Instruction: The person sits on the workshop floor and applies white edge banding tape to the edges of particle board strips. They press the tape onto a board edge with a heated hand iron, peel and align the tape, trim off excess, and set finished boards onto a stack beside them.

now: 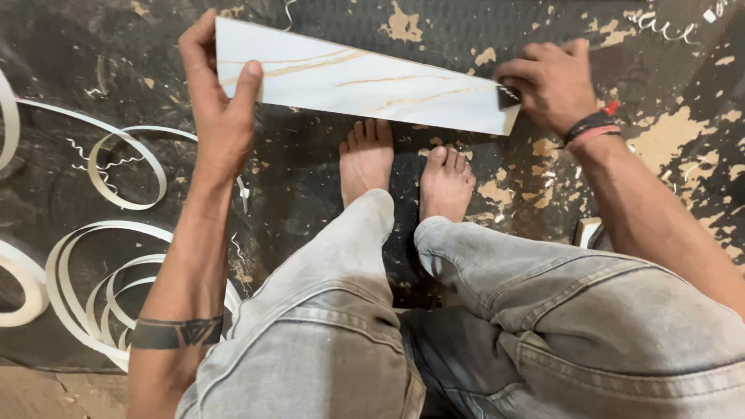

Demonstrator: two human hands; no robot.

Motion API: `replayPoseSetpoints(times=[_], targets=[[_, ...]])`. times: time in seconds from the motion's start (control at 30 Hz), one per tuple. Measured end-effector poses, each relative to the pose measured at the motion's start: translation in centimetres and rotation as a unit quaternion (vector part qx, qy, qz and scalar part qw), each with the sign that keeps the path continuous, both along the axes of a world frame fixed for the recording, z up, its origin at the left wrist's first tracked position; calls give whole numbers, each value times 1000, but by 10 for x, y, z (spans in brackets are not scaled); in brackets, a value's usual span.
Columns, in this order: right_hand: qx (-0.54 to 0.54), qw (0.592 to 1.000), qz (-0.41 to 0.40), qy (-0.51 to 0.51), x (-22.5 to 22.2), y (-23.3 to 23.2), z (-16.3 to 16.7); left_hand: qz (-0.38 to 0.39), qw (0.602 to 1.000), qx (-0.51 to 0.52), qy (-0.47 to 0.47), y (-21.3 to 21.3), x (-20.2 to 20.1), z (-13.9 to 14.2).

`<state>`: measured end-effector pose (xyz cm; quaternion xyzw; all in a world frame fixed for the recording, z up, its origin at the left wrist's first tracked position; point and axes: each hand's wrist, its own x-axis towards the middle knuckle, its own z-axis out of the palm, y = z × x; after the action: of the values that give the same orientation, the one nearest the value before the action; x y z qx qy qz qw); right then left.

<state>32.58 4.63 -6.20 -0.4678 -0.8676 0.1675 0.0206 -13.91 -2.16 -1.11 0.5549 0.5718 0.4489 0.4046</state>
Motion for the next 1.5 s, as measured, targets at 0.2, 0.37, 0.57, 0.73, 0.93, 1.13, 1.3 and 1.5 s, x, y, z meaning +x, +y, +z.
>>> replayPoseSetpoints(times=[0.2,0.37,0.57,0.73,0.93,1.13,1.3,1.5], targets=[[90,990,103,20,-65,40,35,-5,992,63,107,15,29,49],[-9,997,64,31,-39,54,46,-26,992,62,104,31,51,73],[-90,987,-78,108,3,-13,13,-25,995,33,94,34,61,52],[-11,994,-88,63,-10,-20,15,-39,989,59,127,24,72,47],[127,979,-6,158,-113,21,64,-46,987,2,151,37,92,62],[174,960,45,212,-165,48,135,-49,984,66,156,27,103,63],[155,970,9,186,-160,25,157,-48,988,51,137,26,114,62],[221,944,35,244,-176,38,150,-36,989,26,141,20,131,69]])
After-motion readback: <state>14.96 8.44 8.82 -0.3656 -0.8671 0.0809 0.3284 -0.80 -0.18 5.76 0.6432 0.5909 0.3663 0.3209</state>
